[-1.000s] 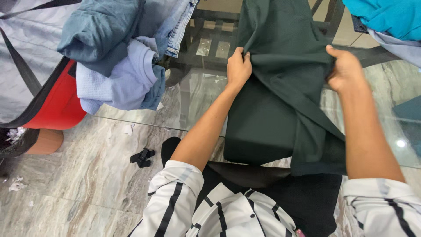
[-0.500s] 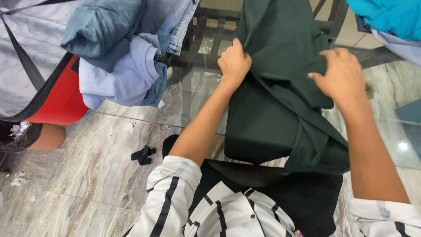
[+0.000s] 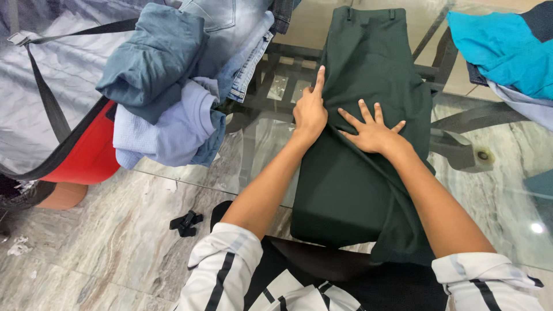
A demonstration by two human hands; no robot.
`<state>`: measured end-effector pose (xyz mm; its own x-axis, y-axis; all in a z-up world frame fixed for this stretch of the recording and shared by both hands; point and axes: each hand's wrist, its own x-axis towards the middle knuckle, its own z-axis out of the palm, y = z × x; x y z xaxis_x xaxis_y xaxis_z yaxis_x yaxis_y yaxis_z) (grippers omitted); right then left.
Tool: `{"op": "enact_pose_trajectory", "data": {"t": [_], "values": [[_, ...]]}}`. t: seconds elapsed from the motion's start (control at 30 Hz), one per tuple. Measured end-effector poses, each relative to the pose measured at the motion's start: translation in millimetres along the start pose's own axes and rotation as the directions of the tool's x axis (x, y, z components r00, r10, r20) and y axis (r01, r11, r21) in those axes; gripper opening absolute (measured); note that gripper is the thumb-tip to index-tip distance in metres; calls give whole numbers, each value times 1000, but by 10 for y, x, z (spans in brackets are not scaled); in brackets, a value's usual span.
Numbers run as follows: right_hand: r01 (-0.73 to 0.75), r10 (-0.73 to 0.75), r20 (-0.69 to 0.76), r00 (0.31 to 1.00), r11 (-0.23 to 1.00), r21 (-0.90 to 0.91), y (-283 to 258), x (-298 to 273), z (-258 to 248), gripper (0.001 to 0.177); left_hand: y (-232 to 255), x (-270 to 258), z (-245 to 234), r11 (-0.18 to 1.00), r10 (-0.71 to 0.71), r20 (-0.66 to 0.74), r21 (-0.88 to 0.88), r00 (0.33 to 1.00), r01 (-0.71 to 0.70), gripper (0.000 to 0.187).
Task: The person folds a dark blue t-shirt and a pair of dark green trousers on a glass table. They smooth and align the garments by hand, then place the folded t-shirt into a red suitcase.
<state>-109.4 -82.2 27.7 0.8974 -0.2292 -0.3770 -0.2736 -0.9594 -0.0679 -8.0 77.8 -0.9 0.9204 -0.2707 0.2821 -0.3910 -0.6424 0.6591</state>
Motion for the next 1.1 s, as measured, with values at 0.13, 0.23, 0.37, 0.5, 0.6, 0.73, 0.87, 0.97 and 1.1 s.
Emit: {"op": "enact_pose_trajectory", "data": {"t": [0.13,0.23,0.37,0.5,0.6,0.73,0.87,0.97,1.1], "values": [[-8,8,11,1000,999,31,52,139,-84,76,-59,264,137,994,4,-71,-111,997,-12,73],[-59,57,26,998,996,63,135,306,-217,83,-103,409,253,968,-10,-40,-250,999,0,73],[-52,54,-22,998,996,71,276,566,-318,88,-98,285,377,919,285,-62,-266,957,-291,74],[-35,39,-66,997,997,63,417,842,-359,88,31,18,416,949,311,149,-100,939,-298,57],[-45,50,-74,996,997,61,532,1004,-408,87,129,-49,375,953,301,147,-6,942,-304,51],[-60,65,-93,994,997,56,565,1143,-396,86,211,-95,329,930,340,89,118,936,-349,46],[-54,60,-111,992,997,53,572,1210,-401,82,254,-51,329,870,425,108,227,899,-438,45],[-24,32,-151,988,998,52,586,1173,-414,80,229,-31,343,903,364,186,172,913,-395,45],[220,-190,-296,936,973,71,609,933,-580,81,177,-23,361,906,376,149,149,915,-396,41]]}}
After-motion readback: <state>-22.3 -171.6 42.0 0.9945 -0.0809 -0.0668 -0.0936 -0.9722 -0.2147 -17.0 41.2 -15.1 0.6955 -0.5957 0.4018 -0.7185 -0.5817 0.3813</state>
